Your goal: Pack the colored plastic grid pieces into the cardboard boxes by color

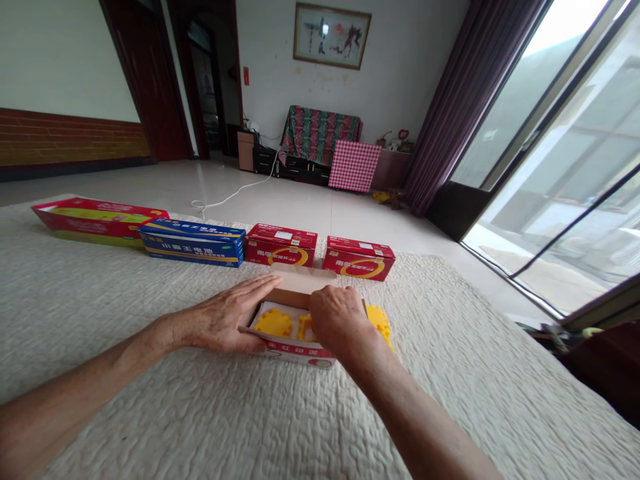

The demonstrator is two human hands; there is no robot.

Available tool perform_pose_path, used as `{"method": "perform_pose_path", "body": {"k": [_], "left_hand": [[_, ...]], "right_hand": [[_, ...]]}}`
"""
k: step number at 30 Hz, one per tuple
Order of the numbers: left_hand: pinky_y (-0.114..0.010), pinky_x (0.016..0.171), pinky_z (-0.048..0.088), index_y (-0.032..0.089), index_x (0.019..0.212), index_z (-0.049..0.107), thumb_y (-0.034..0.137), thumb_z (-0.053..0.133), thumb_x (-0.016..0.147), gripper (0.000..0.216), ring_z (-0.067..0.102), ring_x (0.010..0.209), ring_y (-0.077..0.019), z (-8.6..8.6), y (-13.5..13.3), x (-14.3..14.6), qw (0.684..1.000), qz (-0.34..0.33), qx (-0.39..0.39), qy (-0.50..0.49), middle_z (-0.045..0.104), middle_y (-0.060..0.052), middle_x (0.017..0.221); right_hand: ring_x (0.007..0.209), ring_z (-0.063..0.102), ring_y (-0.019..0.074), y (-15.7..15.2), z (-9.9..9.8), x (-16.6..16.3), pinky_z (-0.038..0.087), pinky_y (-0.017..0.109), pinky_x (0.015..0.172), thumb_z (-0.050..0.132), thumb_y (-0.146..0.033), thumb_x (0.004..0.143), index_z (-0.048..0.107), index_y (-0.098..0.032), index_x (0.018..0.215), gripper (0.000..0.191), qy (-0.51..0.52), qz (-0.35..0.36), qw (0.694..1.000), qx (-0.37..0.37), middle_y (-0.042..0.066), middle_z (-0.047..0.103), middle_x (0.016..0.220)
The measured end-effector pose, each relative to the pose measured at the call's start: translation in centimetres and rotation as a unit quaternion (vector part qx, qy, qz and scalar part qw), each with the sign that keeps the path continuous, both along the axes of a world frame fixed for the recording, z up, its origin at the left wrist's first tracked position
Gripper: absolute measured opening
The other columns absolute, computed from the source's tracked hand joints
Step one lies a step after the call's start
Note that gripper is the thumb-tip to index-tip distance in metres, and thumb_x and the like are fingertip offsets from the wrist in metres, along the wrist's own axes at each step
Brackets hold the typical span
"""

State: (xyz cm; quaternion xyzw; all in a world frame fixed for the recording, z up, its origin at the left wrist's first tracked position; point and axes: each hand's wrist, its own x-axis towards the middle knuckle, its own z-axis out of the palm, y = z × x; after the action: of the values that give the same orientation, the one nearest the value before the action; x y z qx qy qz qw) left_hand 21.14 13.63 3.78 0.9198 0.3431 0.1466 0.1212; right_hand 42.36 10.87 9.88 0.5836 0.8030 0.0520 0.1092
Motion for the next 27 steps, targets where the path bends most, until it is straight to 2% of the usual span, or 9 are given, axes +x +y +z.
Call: {"method": "perform_pose_path", "body": {"k": [6, 12, 27], "left_hand": [[-0.043, 0.115, 0.024, 0.013, 0.148, 0.017, 0.062, 0.063, 0.071, 0.103, 0.021, 0.142, -0.0304, -0.4, 0.1, -0.1, 1.0, 0.0, 0.006, -0.007, 0.021, -0.018, 0.155], [-0.045, 0.115, 0.024, 0.012, 0.148, 0.017, 0.061, 0.064, 0.071, 0.103, 0.021, 0.142, -0.0313, -0.3, 0.1, -0.1, 1.0, -0.002, 0.002, -0.01, 0.022, -0.019, 0.154], [-0.043, 0.115, 0.025, 0.012, 0.148, 0.017, 0.062, 0.063, 0.072, 0.101, 0.021, 0.142, -0.0295, -0.1, 0.0, 0.0, 1.0, -0.006, 0.004, -0.01, 0.021, -0.017, 0.155]], "right_hand": [[0.072, 0.069, 0.0248, 0.1, -0.3, -0.3, 0.048, 0.032, 0.063, 0.059, -0.014, 0.078, 0.074, -0.009, 0.082, 0.016, -0.019, -0.004, 1.0, -0.005, 0.019, 0.072, 0.077], [0.082, 0.07, 0.0261, 0.0, -0.1, -1.0, 0.051, 0.032, 0.068, 0.054, -0.012, 0.081, 0.072, -0.006, 0.091, 0.022, -0.04, 0.007, 0.999, -0.013, 0.02, 0.072, 0.084], [0.082, 0.07, 0.0269, -0.1, 0.1, -0.8, 0.051, 0.034, 0.068, 0.051, -0.008, 0.082, 0.071, -0.006, 0.09, 0.022, -0.047, 0.0, 0.999, -0.015, 0.02, 0.072, 0.086]]}}
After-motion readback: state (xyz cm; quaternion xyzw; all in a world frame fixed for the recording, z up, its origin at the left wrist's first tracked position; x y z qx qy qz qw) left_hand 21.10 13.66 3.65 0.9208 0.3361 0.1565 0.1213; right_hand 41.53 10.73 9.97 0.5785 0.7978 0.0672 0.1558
